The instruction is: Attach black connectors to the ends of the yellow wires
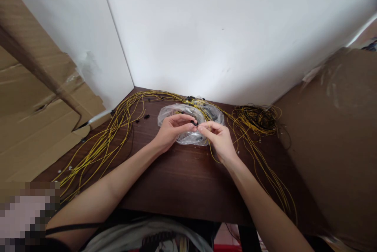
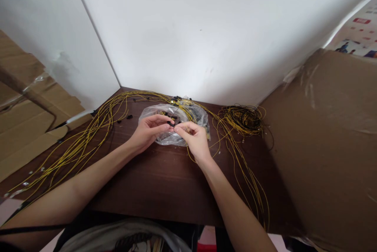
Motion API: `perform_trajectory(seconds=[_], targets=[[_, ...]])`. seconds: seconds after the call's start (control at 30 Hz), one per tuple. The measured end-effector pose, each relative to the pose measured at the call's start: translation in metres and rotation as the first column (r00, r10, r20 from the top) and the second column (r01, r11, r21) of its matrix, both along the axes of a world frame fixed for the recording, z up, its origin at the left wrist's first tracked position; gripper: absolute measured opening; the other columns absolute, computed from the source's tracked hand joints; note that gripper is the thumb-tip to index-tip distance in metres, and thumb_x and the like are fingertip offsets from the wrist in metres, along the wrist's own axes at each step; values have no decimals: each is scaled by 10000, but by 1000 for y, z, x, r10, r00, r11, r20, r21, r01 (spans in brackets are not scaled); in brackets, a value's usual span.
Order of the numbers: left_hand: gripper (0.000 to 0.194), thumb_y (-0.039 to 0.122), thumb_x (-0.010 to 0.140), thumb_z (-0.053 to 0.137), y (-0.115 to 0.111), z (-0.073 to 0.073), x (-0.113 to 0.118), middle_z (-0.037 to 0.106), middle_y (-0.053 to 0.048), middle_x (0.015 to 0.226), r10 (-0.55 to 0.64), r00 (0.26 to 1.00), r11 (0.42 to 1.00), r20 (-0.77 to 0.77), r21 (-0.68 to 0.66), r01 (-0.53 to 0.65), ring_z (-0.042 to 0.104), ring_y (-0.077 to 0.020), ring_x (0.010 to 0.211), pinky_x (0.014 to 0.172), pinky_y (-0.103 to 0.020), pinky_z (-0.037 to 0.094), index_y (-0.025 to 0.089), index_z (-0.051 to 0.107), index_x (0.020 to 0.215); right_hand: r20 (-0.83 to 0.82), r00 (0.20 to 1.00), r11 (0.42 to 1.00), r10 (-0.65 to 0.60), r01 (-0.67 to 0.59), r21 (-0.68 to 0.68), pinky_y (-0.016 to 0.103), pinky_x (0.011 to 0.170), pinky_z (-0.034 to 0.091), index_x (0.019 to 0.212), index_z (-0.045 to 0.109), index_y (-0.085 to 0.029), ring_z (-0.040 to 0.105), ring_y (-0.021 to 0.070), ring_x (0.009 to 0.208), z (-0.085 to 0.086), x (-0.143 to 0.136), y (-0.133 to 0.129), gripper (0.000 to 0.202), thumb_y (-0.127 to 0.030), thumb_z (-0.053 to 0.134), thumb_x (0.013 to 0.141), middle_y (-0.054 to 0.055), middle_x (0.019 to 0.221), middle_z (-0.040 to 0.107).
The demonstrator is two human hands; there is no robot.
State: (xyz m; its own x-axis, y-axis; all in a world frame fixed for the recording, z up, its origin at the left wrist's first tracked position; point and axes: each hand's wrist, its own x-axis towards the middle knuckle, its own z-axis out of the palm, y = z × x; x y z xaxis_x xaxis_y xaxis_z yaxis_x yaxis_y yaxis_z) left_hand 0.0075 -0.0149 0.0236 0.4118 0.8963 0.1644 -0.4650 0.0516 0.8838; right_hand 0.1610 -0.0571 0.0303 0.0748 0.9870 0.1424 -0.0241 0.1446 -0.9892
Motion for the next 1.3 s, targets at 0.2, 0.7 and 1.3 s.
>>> perform_trajectory(seconds=[0.2, 0.7, 1.3], targets=[[179, 162, 634, 739, 1, -1, 0, 687, -37, 843, 12, 1000, 1000, -2, 10, -12, 638, -144, 758, 774, -310, 518, 155, 698, 808, -137, 990, 997, 14, -25, -78, 217, 483, 354, 782, 664, -185, 466, 77, 512, -1, -2, 2, 204, -292, 728, 621, -26, 600, 589], [217, 177, 622, 746, -2, 0, 0, 705, -65, 833, 14, 999, 999, -36, -32, -15, 640, -151, 759, 790, -313, 505, 138, 704, 831, -104, 995, 996, 8, -17, -84, 225, 494, 374, 753, 654, -176, 509, 93, 535, 1, -4, 1, 217, -312, 733, 604, -7, 618, 618], [191, 175, 632, 735, 0, -6, 3, 686, -44, 824, 5, 1000, 993, 14, -117, -3, 625, -129, 747, 788, -298, 499, 140, 708, 818, 161, 987, 1000, 2, -3, 4, 239, 503, 296, 671, 626, -158, 386, 86, 510, -2, -1, 1, 191, -345, 657, 695, -21, 563, 521]])
